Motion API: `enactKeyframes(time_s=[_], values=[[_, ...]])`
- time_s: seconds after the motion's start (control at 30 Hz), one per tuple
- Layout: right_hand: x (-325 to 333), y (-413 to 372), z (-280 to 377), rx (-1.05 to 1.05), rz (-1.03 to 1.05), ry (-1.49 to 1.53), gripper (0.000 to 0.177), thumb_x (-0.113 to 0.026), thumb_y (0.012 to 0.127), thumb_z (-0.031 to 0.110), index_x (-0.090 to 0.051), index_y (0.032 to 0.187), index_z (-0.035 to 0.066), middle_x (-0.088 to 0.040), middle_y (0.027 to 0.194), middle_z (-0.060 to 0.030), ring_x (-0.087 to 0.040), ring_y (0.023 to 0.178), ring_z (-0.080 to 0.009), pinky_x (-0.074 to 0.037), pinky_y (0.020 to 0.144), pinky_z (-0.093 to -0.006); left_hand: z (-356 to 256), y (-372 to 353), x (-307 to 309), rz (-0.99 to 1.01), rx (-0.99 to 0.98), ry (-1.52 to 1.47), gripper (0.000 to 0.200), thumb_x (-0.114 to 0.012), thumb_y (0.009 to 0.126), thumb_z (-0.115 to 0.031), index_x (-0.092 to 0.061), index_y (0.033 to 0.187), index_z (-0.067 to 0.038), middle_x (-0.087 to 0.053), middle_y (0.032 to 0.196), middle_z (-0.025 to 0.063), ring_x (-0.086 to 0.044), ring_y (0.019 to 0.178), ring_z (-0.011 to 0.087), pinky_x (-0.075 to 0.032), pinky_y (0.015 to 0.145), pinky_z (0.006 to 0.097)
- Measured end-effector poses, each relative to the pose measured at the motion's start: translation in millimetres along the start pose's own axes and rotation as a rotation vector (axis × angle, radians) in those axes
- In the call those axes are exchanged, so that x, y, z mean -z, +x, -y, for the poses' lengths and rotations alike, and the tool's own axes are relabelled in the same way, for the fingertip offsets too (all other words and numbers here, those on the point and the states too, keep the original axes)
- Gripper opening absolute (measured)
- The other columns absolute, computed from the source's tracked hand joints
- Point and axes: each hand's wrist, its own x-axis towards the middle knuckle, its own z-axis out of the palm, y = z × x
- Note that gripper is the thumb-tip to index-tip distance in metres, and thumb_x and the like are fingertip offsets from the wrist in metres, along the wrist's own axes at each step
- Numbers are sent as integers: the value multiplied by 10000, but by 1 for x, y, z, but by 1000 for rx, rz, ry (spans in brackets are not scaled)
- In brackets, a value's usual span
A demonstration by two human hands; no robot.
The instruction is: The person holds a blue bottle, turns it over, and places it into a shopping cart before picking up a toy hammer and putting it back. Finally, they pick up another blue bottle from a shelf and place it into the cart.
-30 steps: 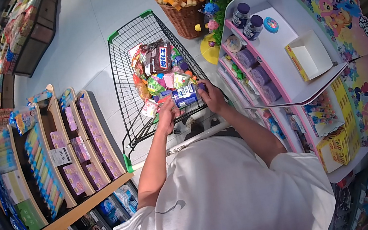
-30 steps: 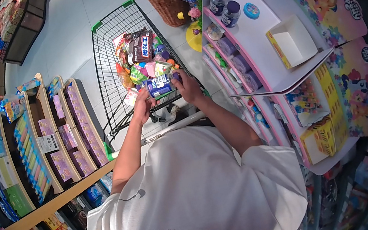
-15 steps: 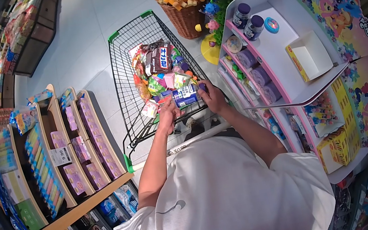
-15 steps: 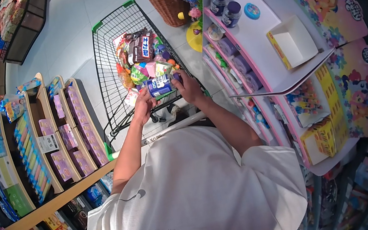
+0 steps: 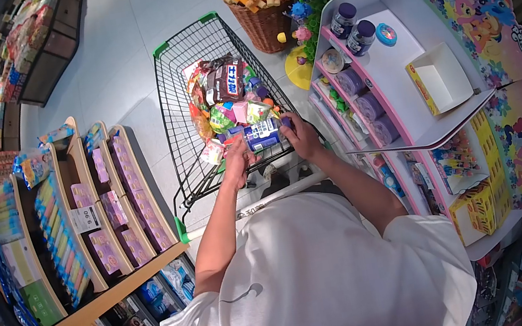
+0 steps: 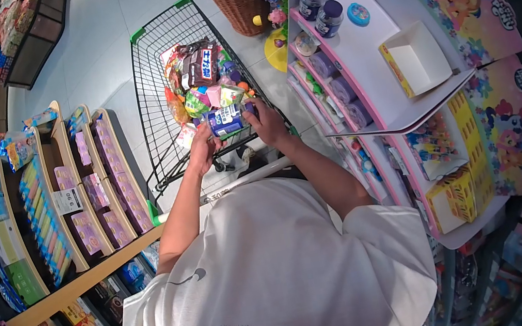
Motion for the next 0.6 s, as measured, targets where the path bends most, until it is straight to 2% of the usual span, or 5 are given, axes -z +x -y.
enactKeyframes(time_s=[0.17, 0.27, 0.6], values=[[1, 0, 2, 0, 4, 5, 329, -596, 953, 248, -531, 1228, 79, -624, 874, -140, -592, 693, -258, -479, 679, -371, 7, 5, 6, 15, -7, 10, 253, -453, 1046, -153, -538, 1276, -87, -577, 797, -27, -516, 583, 61, -555, 737, 309], [4, 0, 3, -101, 80, 12, 401, -585, 953, 347, -529, 1253, 86, -663, 1062, -203, -638, 976, -413, -496, 823, -469, 9, 6, 8, 21, -11, 15, 254, -459, 1045, -156, -541, 1275, -86, -576, 808, -25, -514, 588, 67, -551, 725, 307], [6, 1, 7, -109, 88, 24, 400, -586, 951, 346, -531, 1247, 84, -663, 1052, -189, -639, 968, -399, -495, 829, -456, 7, 6, 5, -19, -7, -29, 267, -473, 1039, -160, -538, 1286, -85, -585, 859, -13, -512, 620, 71, -558, 707, 302]])
